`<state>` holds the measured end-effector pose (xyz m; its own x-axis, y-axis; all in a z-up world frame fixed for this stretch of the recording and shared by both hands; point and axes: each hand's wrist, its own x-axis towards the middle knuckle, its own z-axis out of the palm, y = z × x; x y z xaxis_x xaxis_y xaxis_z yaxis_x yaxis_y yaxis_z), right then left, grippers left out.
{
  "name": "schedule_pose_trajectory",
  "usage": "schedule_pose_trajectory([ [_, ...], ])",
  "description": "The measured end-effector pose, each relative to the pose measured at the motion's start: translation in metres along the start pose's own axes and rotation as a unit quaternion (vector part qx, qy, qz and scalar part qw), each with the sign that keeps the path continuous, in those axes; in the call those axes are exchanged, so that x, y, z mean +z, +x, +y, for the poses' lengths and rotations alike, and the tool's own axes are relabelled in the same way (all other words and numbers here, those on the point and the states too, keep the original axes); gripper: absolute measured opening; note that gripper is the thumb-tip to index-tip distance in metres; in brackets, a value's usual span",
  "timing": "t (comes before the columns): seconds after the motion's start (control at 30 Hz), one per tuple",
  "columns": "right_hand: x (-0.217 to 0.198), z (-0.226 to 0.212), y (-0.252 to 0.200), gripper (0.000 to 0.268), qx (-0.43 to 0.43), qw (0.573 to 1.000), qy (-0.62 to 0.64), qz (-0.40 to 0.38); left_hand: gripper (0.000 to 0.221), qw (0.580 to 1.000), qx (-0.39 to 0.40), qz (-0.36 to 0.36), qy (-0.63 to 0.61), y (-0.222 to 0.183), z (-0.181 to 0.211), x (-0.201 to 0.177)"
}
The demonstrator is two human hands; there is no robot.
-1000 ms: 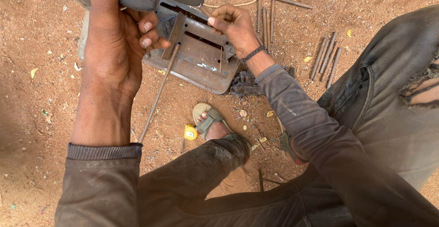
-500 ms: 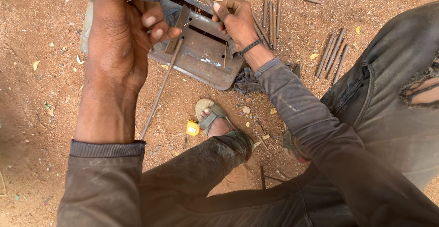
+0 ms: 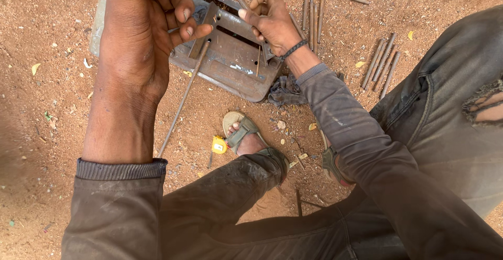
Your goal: The person places small metal rods into a power saw clamp and lowers the blade to cut them, repeating the process with multiple pieces.
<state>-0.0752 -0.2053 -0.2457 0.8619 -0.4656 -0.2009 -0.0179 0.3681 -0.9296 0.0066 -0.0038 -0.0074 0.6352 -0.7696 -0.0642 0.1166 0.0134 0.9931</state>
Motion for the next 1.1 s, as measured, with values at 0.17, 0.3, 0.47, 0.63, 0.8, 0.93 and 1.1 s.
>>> schedule_pose_trajectory([
  [0.17, -0.002, -0.005, 0.001, 0.016, 0.031, 0.999, -0.002, 0.030, 0.058, 1.000, -0.003, 0.002, -0.005, -0.002, 0.000, -0.001],
  [0.3, 0.001, -0.005, -0.001, 0.012, 0.050, 0.997, 0.014, 0.052, 0.057, 1.000, 0.000, 0.004, -0.009, -0.001, 0.000, -0.001],
  [0.47, 0.001, 0.001, -0.001, 0.017, 0.041, 0.998, 0.001, 0.037, 0.052, 1.000, -0.008, 0.015, -0.018, 0.001, -0.001, 0.000],
  [0.63, -0.002, 0.009, 0.001, 0.024, 0.045, 0.998, 0.034, 0.008, 0.045, 1.000, -0.015, 0.017, -0.015, 0.001, 0.002, 0.004],
  [0.8, -0.015, 0.016, 0.010, 0.018, 0.166, 0.968, 0.188, 0.020, 0.041, 0.997, -0.035, 0.055, 0.044, 0.005, 0.007, 0.014],
  [0.93, -0.037, 0.030, 0.006, 0.025, 0.202, 0.943, 0.264, -0.017, 0.042, 0.999, -0.012, 0.037, 0.031, 0.005, 0.008, 0.015],
  [1.1, -0.069, 0.007, -0.007, 0.021, 0.159, 0.945, 0.240, 0.153, 0.061, 0.997, -0.052, 0.051, 0.040, 0.010, 0.016, 0.019],
])
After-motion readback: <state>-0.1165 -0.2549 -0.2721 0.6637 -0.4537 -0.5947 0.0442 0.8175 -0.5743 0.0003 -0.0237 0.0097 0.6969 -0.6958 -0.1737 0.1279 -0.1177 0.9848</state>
